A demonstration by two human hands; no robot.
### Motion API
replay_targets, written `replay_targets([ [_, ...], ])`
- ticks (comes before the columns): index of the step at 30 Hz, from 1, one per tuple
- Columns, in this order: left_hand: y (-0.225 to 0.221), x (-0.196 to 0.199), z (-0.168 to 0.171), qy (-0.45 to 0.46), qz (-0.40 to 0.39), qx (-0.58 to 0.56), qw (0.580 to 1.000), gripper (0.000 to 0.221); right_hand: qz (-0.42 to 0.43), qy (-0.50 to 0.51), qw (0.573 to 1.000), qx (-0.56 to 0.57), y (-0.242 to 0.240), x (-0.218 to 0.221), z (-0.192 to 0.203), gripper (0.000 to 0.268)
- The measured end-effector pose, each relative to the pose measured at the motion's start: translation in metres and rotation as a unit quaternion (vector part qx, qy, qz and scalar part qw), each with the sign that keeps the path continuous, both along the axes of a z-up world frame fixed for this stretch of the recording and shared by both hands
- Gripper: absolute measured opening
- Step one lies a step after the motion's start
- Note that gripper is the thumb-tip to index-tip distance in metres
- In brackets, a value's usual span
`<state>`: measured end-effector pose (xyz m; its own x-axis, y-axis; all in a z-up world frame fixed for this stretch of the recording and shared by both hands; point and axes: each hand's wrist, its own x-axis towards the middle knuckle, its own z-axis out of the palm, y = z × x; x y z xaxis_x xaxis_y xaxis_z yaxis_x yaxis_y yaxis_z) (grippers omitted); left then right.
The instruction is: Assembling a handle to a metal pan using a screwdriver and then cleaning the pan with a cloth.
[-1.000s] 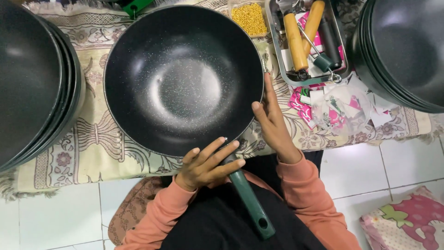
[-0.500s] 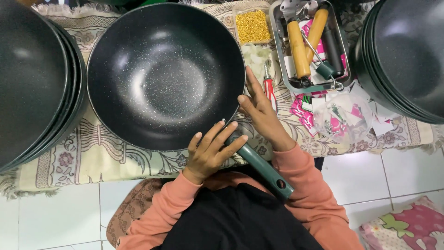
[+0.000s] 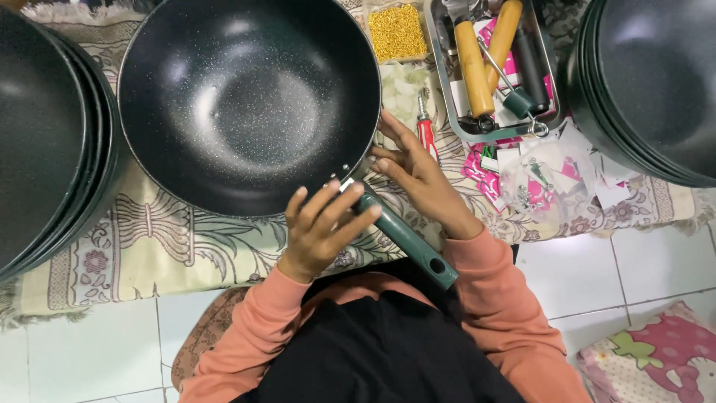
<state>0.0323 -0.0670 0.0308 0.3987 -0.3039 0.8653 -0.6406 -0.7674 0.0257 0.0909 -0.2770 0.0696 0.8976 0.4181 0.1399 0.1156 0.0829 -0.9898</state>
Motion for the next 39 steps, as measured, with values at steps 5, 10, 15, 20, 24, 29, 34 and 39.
replay_targets([
  [5, -0.012, -0.035, -0.051, 0.081, -0.203, 0.009, 0.976, 0.038, -0.081, -0.076, 0.986, -0.122, -0.015, 0.01, 0.018, 0.048],
  [10, -0.051, 0.012, 0.005, 0.31, -0.209, -0.031, 0.927, 0.071, -0.19, -0.24, 0.903, -0.301, -0.029, 0.04, 0.029, 0.031],
  [15, -0.106, 0.08, -0.026, 0.31, -0.124, -0.097, 0.938, 0.069, -0.247, -0.312, 0.821, -0.41, -0.031, 0.079, 0.028, 0.021],
  [20, -0.131, 0.134, -0.033, 0.332, -0.122, -0.18, 0.918, 0.071, -0.252, -0.335, 0.787, -0.452, -0.04, 0.126, 0.009, 0.012],
  [24, -0.148, 0.179, -0.129, 0.304, -0.08, -0.192, 0.929, 0.082, -0.265, -0.37, 0.728, -0.513, -0.045, 0.163, -0.008, 0.008],
  [29, -0.148, 0.176, -0.131, 0.312, -0.095, -0.22, 0.919, 0.077, -0.269, -0.38, 0.681, -0.565, -0.044, 0.195, -0.022, 0.015],
  [34, -0.137, 0.168, -0.113, 0.32, -0.061, -0.173, 0.929, 0.08, -0.253, -0.338, 0.664, -0.617, -0.024, 0.195, -0.011, 0.022],
  [39, -0.13, 0.16, -0.087, 0.329, -0.033, -0.153, 0.931, 0.076, -0.239, -0.307, 0.659, -0.644, -0.026, 0.206, -0.021, 0.014],
])
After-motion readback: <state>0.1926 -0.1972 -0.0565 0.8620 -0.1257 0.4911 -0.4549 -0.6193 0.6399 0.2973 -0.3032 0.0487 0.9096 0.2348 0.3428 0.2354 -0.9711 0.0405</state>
